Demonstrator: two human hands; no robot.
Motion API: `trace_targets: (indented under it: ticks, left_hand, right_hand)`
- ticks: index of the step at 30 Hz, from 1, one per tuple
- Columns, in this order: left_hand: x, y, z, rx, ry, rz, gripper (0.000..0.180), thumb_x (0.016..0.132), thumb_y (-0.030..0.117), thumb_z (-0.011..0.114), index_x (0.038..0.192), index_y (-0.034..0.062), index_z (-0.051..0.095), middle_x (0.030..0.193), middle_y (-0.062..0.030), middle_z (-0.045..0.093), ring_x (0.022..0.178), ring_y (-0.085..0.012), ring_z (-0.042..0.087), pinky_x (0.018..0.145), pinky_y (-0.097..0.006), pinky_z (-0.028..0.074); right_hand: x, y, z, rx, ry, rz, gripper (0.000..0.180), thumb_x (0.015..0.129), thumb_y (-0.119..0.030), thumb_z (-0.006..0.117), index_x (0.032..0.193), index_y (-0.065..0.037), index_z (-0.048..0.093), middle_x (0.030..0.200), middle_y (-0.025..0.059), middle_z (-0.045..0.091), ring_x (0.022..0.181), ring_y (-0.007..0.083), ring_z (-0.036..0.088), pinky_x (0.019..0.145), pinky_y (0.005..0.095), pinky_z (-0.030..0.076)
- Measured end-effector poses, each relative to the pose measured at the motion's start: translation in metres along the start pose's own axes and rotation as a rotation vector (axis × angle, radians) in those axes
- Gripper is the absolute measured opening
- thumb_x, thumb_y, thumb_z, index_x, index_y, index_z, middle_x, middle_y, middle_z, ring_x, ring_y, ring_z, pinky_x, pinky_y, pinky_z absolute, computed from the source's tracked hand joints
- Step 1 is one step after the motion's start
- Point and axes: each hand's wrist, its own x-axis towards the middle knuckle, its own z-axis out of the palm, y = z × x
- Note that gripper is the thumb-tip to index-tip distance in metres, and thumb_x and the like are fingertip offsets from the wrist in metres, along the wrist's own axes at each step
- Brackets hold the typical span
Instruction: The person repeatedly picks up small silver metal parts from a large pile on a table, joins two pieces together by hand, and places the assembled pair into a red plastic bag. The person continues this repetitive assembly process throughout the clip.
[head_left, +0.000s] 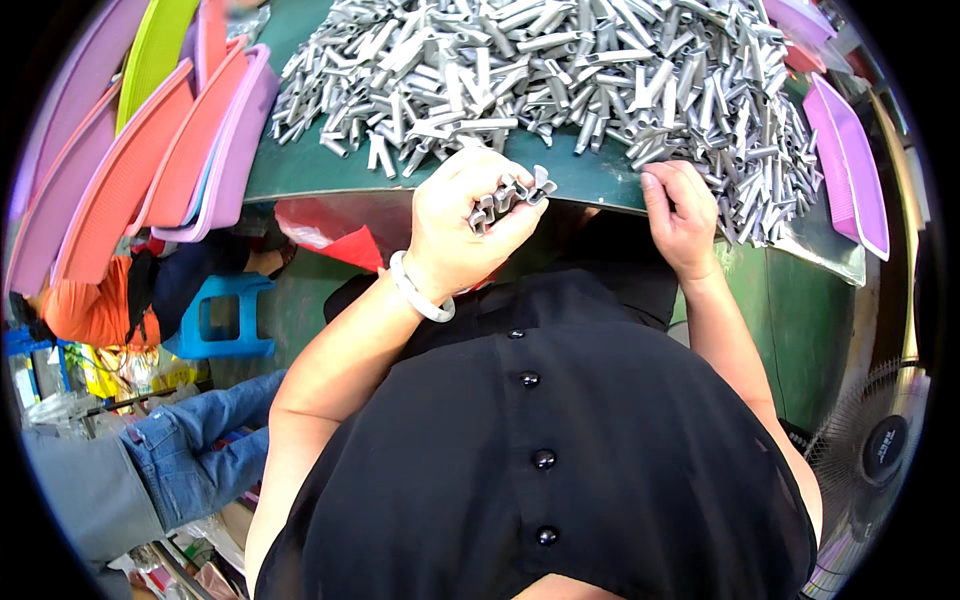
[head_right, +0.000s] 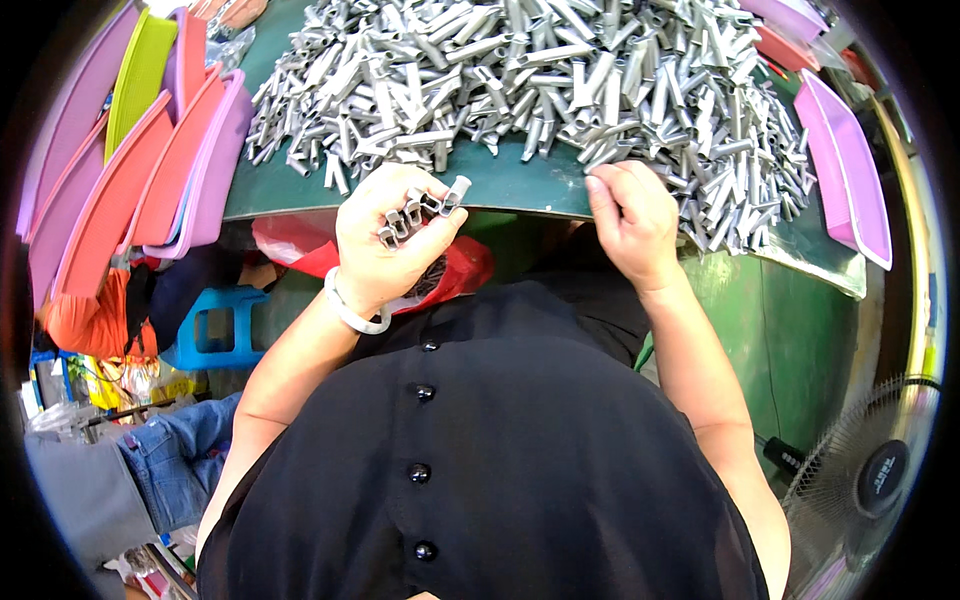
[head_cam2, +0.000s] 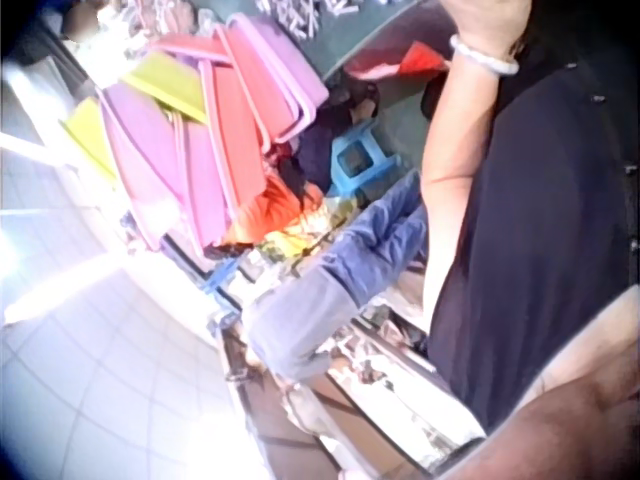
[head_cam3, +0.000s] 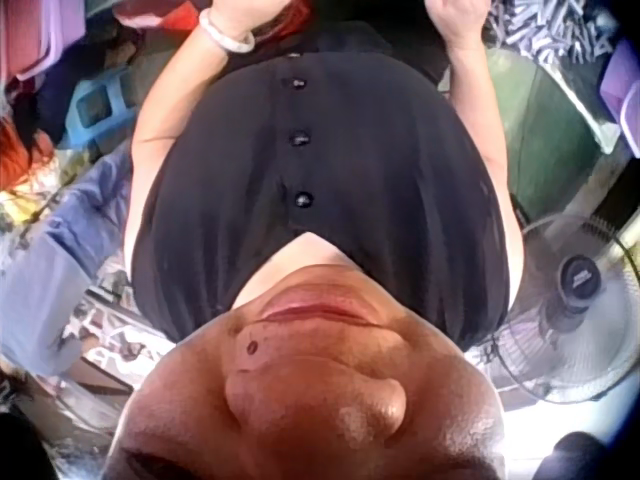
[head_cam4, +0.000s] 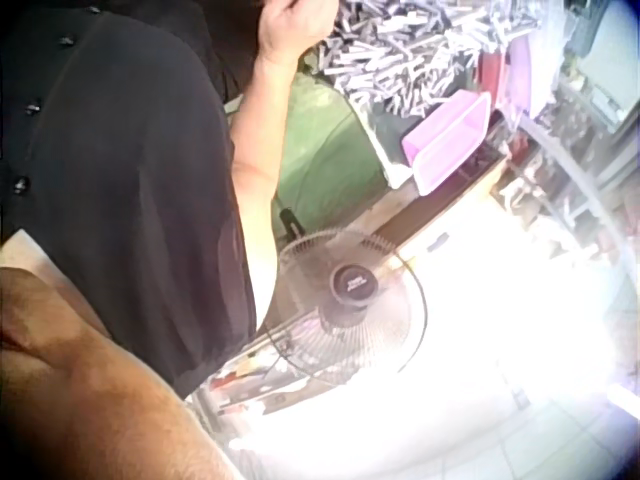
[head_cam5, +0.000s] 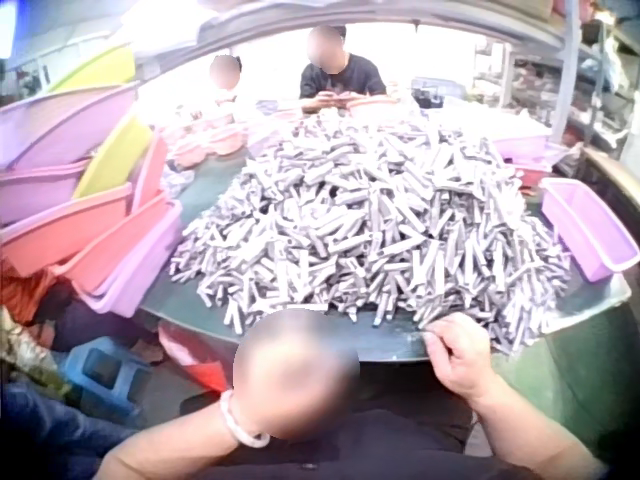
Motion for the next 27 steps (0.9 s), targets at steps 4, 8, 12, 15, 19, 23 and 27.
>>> trace_targets:
  ticks: [4,8,12,15,19,23,27]
  left_hand:
    - [-0.023,-0.004,-0.02,-0.4,0.03,-0.635,0.012,0.077,0.004,0.069,0.086,0.0035,0.062,0.079,-0.0006,0.062,0.067,-0.0088,0.056,0.064,-0.022,0.044]
    - [-0.061,-0.037,-0.038,-0.715,0.162,-1.167,0.011,0.083,0.009,0.065,0.092,0.0043,0.063,0.083,-0.0035,0.065,0.072,-0.0133,0.063,0.066,-0.028,0.052]
    - [-0.099,-0.074,-0.051,-0.708,0.118,-1.378,0.012,0.082,0.014,0.065,0.093,0.0089,0.064,0.085,-0.0017,0.064,0.082,-0.0165,0.061,0.08,-0.042,0.048]
    - [-0.103,-0.085,-0.062,-0.615,0.023,-1.424,0.009,0.08,0.016,0.066,0.087,0.012,0.063,0.083,-0.0001,0.063,0.078,-0.015,0.059,0.075,-0.039,0.045]
    - [-0.097,-0.092,-0.068,-0.431,-0.138,-1.373,0.007,0.078,0.013,0.066,0.083,0.0117,0.061,0.075,0.0012,0.061,0.069,-0.0123,0.057,0.067,-0.033,0.045]
    - [-0.115,-0.117,-0.068,-0.388,-0.358,-1.202,0.007,0.074,0.009,0.068,0.076,0.0057,0.062,0.066,-0.0018,0.061,0.06,-0.013,0.057,0.052,-0.03,0.046]
    - [-0.13,-0.143,-0.068,0.055,-0.567,-1.037,0.02,0.067,0.014,0.071,0.081,0.0011,0.065,0.075,-0.0113,0.066,0.068,-0.0203,0.062,0.066,-0.034,0.05]
  right_hand:
    - [-0.008,0.007,0.009,-0.079,0.082,-0.083,0.008,0.078,-0.001,0.067,0.084,-0.001,0.062,0.078,0.0111,0.061,0.07,0.0277,0.06,0.063,0.0338,0.048]
    - [-0.01,0.007,0.016,-0.147,0.087,-0.123,0.011,0.079,-0.002,0.066,0.089,-0.001,0.062,0.081,0.0118,0.061,0.073,0.0282,0.059,0.065,0.0344,0.048]
    - [-0.009,0.004,0.02,-0.269,0.048,-0.187,0.015,0.079,-0.004,0.065,0.093,0.0,0.062,0.086,0.0131,0.06,0.076,0.0291,0.058,0.068,0.0353,0.048]
    - [-0.01,0.004,0.021,-0.361,0.021,-0.196,0.02,0.079,-0.008,0.066,0.097,0.0,0.062,0.089,0.0137,0.059,0.08,0.0301,0.058,0.071,0.0363,0.048]
    - [-0.012,0.007,0.019,-0.459,0.006,-0.2,0.023,0.079,-0.01,0.064,0.099,-0.001,0.061,0.091,0.014,0.059,0.08,0.0305,0.057,0.072,0.0373,0.048]
    - [-0.008,0.004,0.019,-0.46,-0.016,-0.2,0.023,0.077,-0.009,0.063,0.099,-0.001,0.06,0.087,0.013,0.058,0.077,0.03,0.056,0.07,0.0371,0.047]
    - [-0.007,0.0,0.017,-0.467,-0.016,-0.188,0.024,0.076,-0.011,0.063,0.098,0.0,0.06,0.086,0.0125,0.057,0.077,0.0291,0.056,0.07,0.0362,0.047]
